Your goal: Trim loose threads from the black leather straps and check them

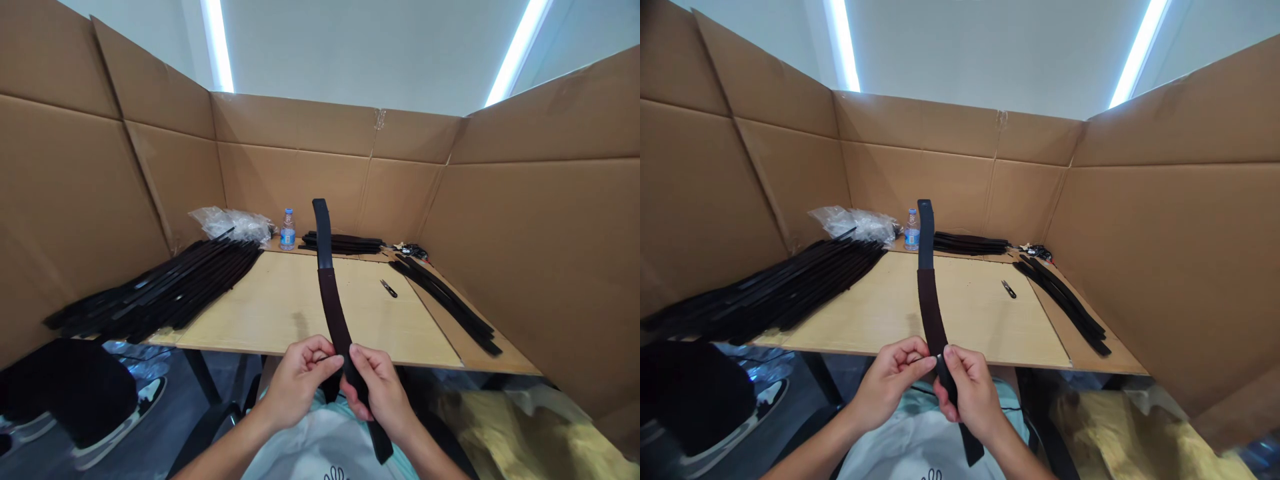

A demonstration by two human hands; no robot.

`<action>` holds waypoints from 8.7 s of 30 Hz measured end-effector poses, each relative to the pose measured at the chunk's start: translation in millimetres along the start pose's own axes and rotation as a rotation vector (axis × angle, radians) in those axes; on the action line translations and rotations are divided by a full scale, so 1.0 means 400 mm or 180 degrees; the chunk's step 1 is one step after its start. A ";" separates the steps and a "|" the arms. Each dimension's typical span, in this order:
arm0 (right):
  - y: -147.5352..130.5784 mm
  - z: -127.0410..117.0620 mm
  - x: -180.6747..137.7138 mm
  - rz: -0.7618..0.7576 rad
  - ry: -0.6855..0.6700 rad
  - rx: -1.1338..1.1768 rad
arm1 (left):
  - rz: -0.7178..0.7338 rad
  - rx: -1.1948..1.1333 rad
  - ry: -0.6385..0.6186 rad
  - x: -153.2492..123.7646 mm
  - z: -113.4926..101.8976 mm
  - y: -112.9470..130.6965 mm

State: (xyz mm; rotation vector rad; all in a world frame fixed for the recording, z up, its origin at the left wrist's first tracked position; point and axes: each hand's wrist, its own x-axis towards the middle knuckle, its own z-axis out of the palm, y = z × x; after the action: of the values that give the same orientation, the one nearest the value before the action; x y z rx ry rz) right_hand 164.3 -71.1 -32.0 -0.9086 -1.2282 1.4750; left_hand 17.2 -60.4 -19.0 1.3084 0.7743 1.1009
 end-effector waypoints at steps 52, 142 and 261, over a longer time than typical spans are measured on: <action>0.001 0.016 -0.002 0.0071 -0.0170 0.1005 | -0.0057 -0.0339 -0.0068 -0.001 0.000 -0.013; 0.022 0.006 0.007 -0.0629 -0.0144 0.0015 | 0.0106 -0.0344 -0.0404 0.016 -0.015 -0.033; 0.026 -0.005 0.016 -0.0508 -0.0016 0.0092 | 0.0150 -0.0129 -0.0695 0.015 -0.021 -0.002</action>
State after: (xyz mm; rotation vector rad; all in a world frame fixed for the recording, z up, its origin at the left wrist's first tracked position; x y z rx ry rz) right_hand 162.4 -64.6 -42.3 -0.7698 -1.2506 1.3652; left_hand 11.7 -51.9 -20.3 1.3915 0.5590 0.9861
